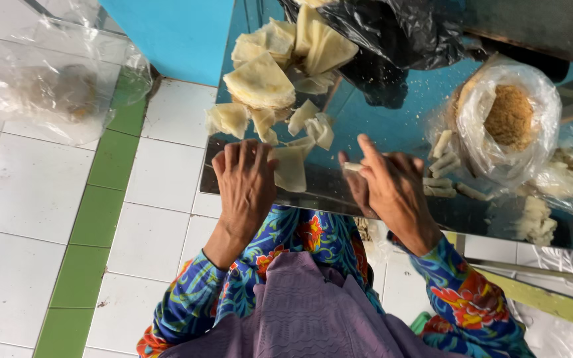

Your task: The person sits at a work table and folds small triangular pastry wrappers around filling from a plastic-lined container. They then peel thin round sheets off stacked dough discs by hand, smoothing each sheet and stacking the separated skins on a wooden board.

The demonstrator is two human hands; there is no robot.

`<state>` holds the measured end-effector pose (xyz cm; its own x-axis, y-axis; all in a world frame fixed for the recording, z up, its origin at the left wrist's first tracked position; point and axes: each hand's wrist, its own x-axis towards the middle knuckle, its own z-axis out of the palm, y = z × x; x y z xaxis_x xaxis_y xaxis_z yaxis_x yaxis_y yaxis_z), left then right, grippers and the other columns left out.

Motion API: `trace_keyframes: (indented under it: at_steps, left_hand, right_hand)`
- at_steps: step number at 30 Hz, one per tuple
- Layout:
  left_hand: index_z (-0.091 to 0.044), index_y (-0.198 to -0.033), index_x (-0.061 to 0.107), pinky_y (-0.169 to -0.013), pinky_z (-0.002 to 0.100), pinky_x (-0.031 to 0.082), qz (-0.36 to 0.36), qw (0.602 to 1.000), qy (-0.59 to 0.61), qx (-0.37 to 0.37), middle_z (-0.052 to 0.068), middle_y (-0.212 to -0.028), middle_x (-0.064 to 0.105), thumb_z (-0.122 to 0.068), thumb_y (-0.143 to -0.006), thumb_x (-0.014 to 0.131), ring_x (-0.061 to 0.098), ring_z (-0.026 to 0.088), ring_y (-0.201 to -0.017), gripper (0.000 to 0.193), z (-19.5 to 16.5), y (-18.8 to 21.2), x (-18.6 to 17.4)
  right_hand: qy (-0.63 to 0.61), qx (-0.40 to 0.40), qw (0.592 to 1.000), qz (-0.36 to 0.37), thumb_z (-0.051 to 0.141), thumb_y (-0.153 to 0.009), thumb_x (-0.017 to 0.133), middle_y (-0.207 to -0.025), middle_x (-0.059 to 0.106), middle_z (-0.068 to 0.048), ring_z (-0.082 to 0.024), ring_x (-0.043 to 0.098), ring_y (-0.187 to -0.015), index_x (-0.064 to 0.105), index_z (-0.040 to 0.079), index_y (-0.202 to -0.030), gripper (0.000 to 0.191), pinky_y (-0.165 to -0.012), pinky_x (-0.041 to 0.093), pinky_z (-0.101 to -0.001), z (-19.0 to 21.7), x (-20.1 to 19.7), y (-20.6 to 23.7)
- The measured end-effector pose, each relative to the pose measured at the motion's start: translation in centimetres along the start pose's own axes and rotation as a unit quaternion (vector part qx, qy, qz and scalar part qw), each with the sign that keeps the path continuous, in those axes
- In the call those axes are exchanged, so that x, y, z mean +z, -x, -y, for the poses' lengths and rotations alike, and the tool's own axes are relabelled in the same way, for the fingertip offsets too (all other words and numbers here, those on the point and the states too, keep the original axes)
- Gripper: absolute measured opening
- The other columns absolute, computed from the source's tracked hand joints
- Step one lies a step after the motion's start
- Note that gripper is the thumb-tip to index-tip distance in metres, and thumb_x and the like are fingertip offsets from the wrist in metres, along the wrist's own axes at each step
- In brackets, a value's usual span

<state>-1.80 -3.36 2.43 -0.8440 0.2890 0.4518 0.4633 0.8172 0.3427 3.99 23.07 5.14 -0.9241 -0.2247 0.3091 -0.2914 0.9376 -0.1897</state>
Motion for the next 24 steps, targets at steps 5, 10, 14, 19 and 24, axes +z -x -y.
trace_keyframes:
  at_steps: [5,10,14,19,24]
  left_hand:
    - [-0.005,-0.105,0.063,-0.089,0.045,0.042,-0.034,0.998,0.043,0.018,0.013,-0.113,0.061,-0.011,-0.094,0.068,0.054,0.032,-0.103,0.014,-0.5,-0.9,-0.3]
    - [-0.003,-0.108,0.058,-0.077,0.04,0.052,-0.031,0.966,0.258,0.008,0.013,-0.1,0.066,-0.002,-0.095,0.067,0.065,0.031,-0.089,0.016,-2.4,-1.3,-0.8]
    - [-0.001,-0.109,0.057,-0.064,0.032,0.055,0.05,0.904,0.42,-0.066,0.014,-0.088,0.07,-0.003,-0.099,0.064,0.073,0.022,-0.073,0.013,-5.4,-1.8,-0.5]
    - [0.0,-0.109,0.061,-0.064,0.029,0.055,0.089,0.866,0.471,-0.141,0.013,-0.083,0.073,-0.008,-0.099,0.064,0.071,0.016,-0.071,0.013,-7.1,-2.3,-0.2]
    - [-0.003,-0.126,0.071,-0.074,0.028,0.058,0.136,0.838,0.51,-0.142,0.015,-0.091,0.077,-0.011,-0.109,0.055,0.07,0.015,-0.08,0.025,-7.9,-1.5,0.1]
  right_hand:
    - [0.108,0.098,0.988,-0.041,-0.003,-0.093,0.072,-0.112,0.074,-0.008,-0.025,0.064,-0.101,0.039,-0.001,-0.158,0.073,-0.098,0.039,-0.0455,-3.6,-2.4,2.5]
    - [-0.044,0.117,0.989,-0.078,-0.008,-0.098,0.063,-0.136,0.066,-0.02,-0.032,0.064,-0.121,0.028,-0.002,-0.163,0.074,-0.113,0.045,-0.0446,-2.0,-2.0,3.7]
    - [-0.365,0.093,0.919,-0.116,-0.005,-0.092,0.069,-0.149,0.053,-0.026,-0.039,0.055,-0.134,0.017,-0.006,-0.16,0.086,-0.115,0.041,-0.0481,2.3,0.6,1.8]
    - [-0.181,0.021,0.962,-0.205,0.005,-0.091,0.076,-0.127,0.063,-0.02,-0.031,0.063,-0.118,0.023,0.002,-0.158,0.085,-0.106,0.05,-0.0407,4.2,1.7,0.6]
    - [-0.413,0.161,0.884,-0.147,-0.003,-0.102,0.063,-0.113,0.073,-0.012,-0.019,0.072,-0.102,0.021,0.001,-0.163,0.073,-0.091,0.059,-0.0311,3.8,2.7,1.4]
